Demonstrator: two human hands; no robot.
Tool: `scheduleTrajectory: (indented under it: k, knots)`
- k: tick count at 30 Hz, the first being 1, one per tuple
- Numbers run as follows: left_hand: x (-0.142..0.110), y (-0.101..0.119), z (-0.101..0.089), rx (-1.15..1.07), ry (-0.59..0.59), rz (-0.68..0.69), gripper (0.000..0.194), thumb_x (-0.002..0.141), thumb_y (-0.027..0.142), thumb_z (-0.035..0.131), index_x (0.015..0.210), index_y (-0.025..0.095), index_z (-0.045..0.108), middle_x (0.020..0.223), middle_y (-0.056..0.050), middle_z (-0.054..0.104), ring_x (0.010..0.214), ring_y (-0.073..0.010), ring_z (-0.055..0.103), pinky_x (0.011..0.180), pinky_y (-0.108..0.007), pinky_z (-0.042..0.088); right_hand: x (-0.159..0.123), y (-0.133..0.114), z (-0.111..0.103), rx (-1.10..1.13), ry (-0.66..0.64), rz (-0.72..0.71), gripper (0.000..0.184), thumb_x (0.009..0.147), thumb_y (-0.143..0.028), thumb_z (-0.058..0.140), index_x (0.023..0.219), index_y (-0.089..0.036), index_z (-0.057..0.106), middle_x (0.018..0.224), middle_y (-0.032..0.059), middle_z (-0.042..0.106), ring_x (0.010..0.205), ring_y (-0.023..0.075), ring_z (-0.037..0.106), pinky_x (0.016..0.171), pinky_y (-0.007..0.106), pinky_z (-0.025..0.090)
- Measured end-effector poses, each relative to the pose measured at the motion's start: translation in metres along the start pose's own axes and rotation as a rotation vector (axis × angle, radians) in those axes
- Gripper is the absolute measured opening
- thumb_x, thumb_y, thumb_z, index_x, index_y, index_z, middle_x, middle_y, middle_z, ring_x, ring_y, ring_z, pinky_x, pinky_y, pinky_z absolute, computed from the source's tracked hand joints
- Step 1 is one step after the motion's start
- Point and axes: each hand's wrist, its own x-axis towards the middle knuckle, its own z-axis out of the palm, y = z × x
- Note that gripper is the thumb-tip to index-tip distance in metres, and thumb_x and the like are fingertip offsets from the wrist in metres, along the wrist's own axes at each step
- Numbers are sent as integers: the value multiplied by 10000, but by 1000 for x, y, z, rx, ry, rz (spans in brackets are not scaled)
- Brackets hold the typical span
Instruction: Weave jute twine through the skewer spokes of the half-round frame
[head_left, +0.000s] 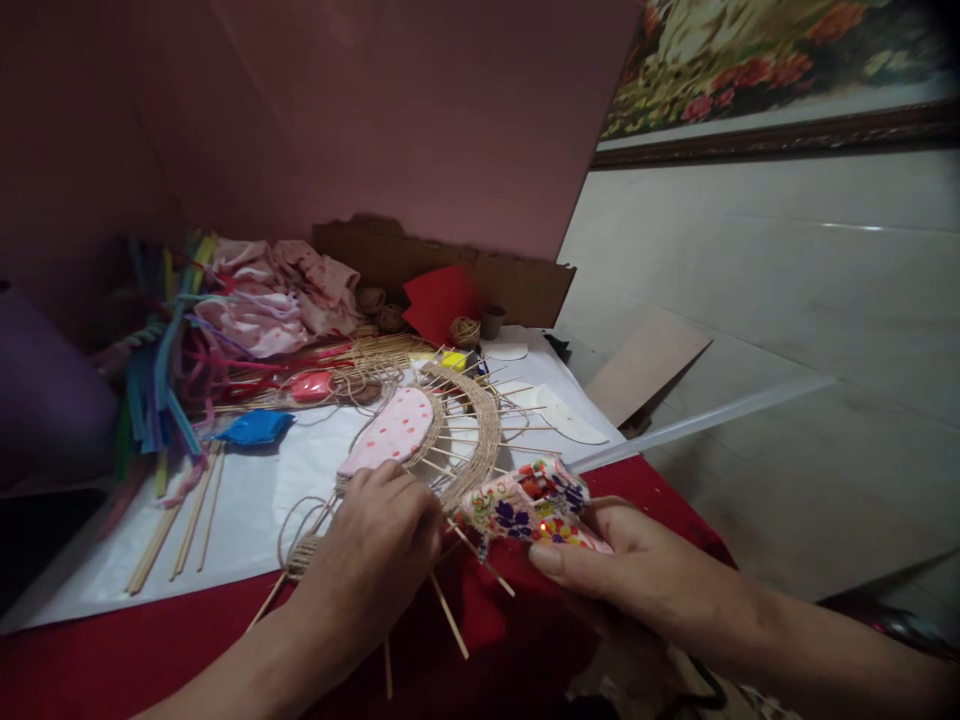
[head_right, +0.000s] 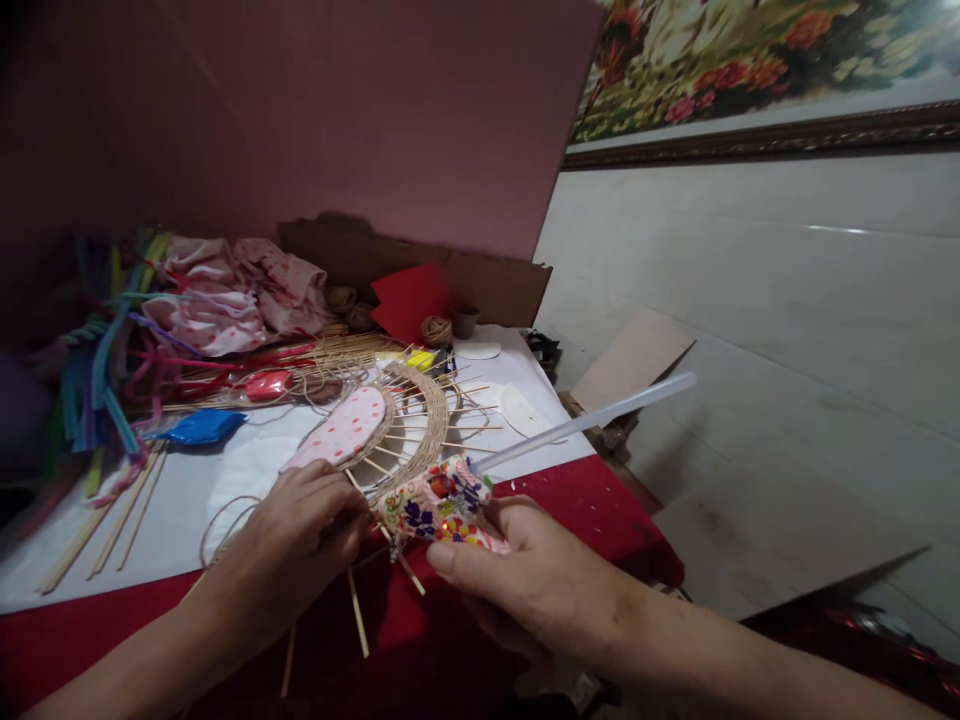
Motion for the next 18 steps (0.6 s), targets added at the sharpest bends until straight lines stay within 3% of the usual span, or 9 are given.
scheduleTrajectory:
  k: [10,18]
  knots:
    - [1,1,1,2,59,23,181,756,74,483,619,153,572,605,-32,549,683,-203,476,652,-378,377,-5,-31,8,-93,24,102,338,829,-401,451,568,-194,399,371,-72,394,284,49,330,244,140,276]
    - [1,2,1,-1,114,41,187,757,85,478,618,157,580,594,-32,549,665,-198,478,638,-375,385,-2,-33,7,-177,-9,113,409,846,-399,407,503,-177,419,346,-53,391,255,47,317,232,140,289]
